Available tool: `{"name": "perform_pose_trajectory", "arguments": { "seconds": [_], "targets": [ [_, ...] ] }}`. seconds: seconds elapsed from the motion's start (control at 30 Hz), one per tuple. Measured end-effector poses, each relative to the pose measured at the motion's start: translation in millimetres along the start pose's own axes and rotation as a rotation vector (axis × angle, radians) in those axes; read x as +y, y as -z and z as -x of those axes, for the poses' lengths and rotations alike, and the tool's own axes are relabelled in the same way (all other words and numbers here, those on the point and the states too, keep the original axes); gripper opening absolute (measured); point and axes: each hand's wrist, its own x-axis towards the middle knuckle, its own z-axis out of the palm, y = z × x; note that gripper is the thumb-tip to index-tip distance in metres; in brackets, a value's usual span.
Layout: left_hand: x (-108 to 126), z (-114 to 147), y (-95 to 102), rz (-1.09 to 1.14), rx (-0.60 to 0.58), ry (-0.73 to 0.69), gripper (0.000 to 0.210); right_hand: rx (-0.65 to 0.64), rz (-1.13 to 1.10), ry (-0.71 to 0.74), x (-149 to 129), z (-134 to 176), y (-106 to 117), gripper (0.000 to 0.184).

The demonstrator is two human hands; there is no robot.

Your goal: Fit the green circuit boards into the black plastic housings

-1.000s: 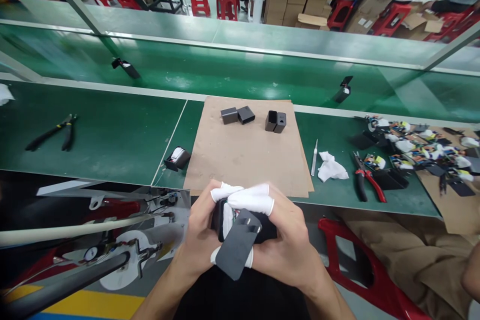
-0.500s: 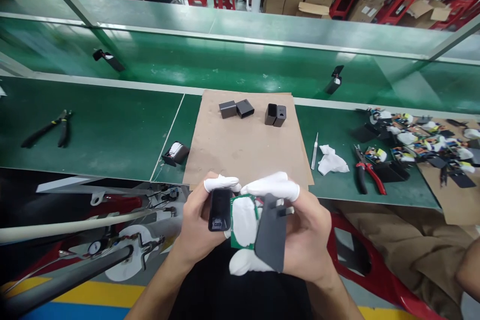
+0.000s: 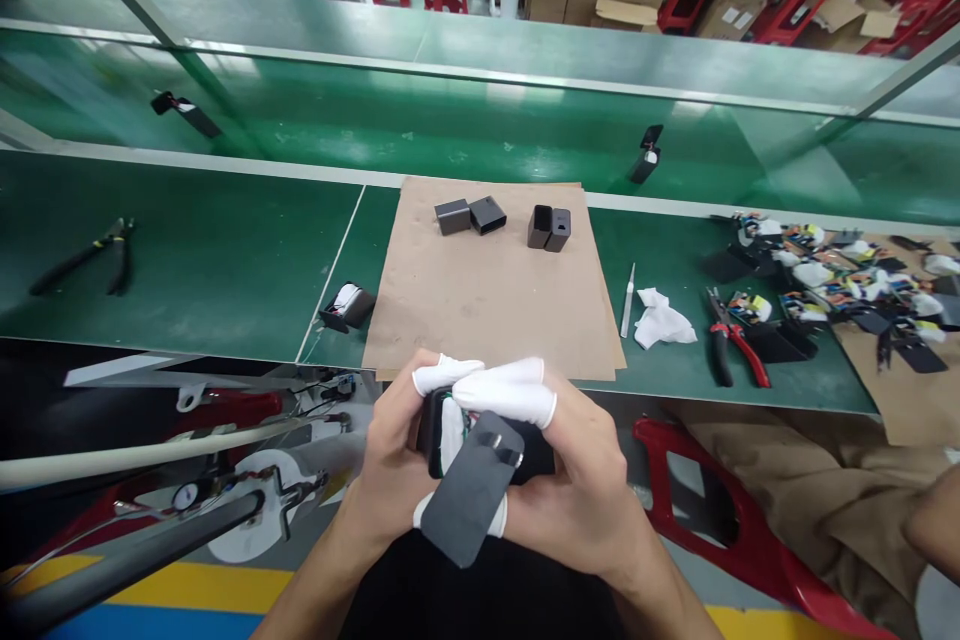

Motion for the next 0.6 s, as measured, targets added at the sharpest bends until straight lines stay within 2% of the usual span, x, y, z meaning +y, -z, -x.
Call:
{"name": "perform_pose_trajectory", "arguments": {
  "seconds": [0.27,0.6],
  "targets": [
    [1.3,0.7,0.4,0.047,0.004,0.042,0.054,-0.050,0.017,-0.005,2.5,-0.7,-3.7,0.074],
    [-2.4,6.4,-1.6,0.045,0.034,0.074,0.060,-0.088,0.065,0.003,-2.9,-4.8,-4.0,0.072]
  ]
}}
